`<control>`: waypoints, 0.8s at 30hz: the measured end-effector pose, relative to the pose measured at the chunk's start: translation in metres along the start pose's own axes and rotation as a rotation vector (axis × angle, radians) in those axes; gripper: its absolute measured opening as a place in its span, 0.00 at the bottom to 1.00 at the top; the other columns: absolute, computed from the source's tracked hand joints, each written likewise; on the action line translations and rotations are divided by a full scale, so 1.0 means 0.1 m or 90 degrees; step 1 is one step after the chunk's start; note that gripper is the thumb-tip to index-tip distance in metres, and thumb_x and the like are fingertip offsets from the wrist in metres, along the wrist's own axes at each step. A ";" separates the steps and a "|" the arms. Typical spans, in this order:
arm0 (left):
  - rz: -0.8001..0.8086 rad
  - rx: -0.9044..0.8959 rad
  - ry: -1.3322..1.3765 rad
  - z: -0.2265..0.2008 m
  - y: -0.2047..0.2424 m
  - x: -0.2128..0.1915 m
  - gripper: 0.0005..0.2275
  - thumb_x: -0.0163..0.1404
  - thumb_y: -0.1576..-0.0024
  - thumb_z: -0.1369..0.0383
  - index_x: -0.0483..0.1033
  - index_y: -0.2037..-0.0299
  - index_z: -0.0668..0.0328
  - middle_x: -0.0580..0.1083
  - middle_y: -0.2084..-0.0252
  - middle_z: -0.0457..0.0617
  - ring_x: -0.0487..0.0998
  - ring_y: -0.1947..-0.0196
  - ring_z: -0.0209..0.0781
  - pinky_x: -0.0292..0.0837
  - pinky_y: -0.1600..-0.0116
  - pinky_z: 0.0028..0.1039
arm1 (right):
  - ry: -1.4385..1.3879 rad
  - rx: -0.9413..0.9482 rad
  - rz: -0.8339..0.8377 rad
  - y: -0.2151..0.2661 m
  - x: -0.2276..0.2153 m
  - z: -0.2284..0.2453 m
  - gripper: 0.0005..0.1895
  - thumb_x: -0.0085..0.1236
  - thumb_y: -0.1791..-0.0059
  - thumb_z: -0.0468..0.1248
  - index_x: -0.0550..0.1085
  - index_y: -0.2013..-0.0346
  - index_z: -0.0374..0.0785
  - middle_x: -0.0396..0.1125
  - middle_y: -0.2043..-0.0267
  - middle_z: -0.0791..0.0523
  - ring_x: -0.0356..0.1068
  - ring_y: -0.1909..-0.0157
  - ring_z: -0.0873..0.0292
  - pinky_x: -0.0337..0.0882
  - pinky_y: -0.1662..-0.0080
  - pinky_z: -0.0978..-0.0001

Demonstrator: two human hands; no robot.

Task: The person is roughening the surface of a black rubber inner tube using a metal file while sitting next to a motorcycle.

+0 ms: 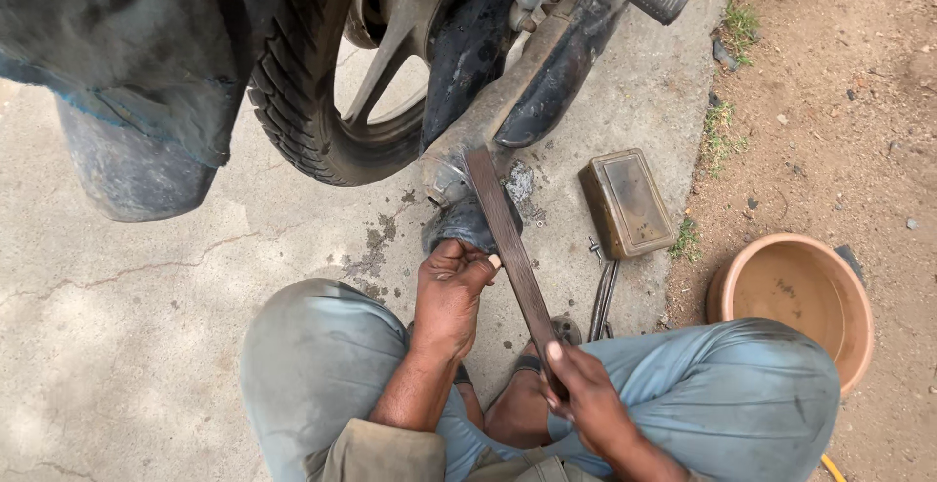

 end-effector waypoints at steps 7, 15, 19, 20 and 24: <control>-0.012 -0.033 -0.131 -0.17 0.13 0.11 0.04 0.55 0.45 0.81 0.79 0.64 0.66 0.76 0.69 0.45 0.73 0.71 0.29 0.70 0.65 0.21 | 0.002 -0.179 0.019 -0.56 0.34 1.00 0.21 0.48 0.44 0.52 0.67 0.70 0.37 0.59 0.80 0.59 0.52 0.82 0.68 0.53 0.78 0.75; -0.025 0.006 -0.092 -0.21 0.02 -0.01 0.04 0.57 0.47 0.83 0.77 0.68 0.68 0.76 0.71 0.45 0.73 0.72 0.31 0.70 0.65 0.23 | 0.124 0.095 -0.028 0.36 -0.42 -0.15 0.24 0.48 0.51 0.56 0.76 0.65 0.37 0.60 0.85 0.54 0.52 0.86 0.63 0.49 0.81 0.71; 0.001 0.046 -0.122 -0.14 0.03 0.07 0.04 0.56 0.45 0.82 0.76 0.69 0.65 0.73 0.71 0.41 0.69 0.72 0.27 0.66 0.66 0.20 | 0.009 -0.069 0.036 -0.17 0.38 0.42 0.21 0.47 0.45 0.52 0.68 0.70 0.37 0.59 0.81 0.58 0.53 0.82 0.67 0.50 0.79 0.73; 0.002 0.050 -0.134 -0.14 0.05 0.07 0.04 0.56 0.45 0.82 0.76 0.69 0.65 0.73 0.71 0.41 0.68 0.72 0.26 0.65 0.65 0.20 | -0.010 -0.129 0.054 -0.31 0.53 0.68 0.23 0.46 0.44 0.53 0.68 0.70 0.37 0.60 0.81 0.58 0.52 0.83 0.67 0.52 0.78 0.74; -0.023 0.043 -0.162 -0.13 0.08 0.07 0.07 0.57 0.46 0.83 0.73 0.71 0.65 0.73 0.72 0.41 0.68 0.72 0.27 0.65 0.67 0.21 | 0.033 -0.161 0.011 -0.36 0.48 0.94 0.23 0.47 0.44 0.53 0.69 0.70 0.36 0.60 0.81 0.59 0.51 0.82 0.67 0.53 0.77 0.74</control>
Point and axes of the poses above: each hand's wrist, its own y-axis away from the middle knuckle, its own x-axis out of the palm, z = x × y, the point moved 6 cm from there along -y, towards the middle knuckle
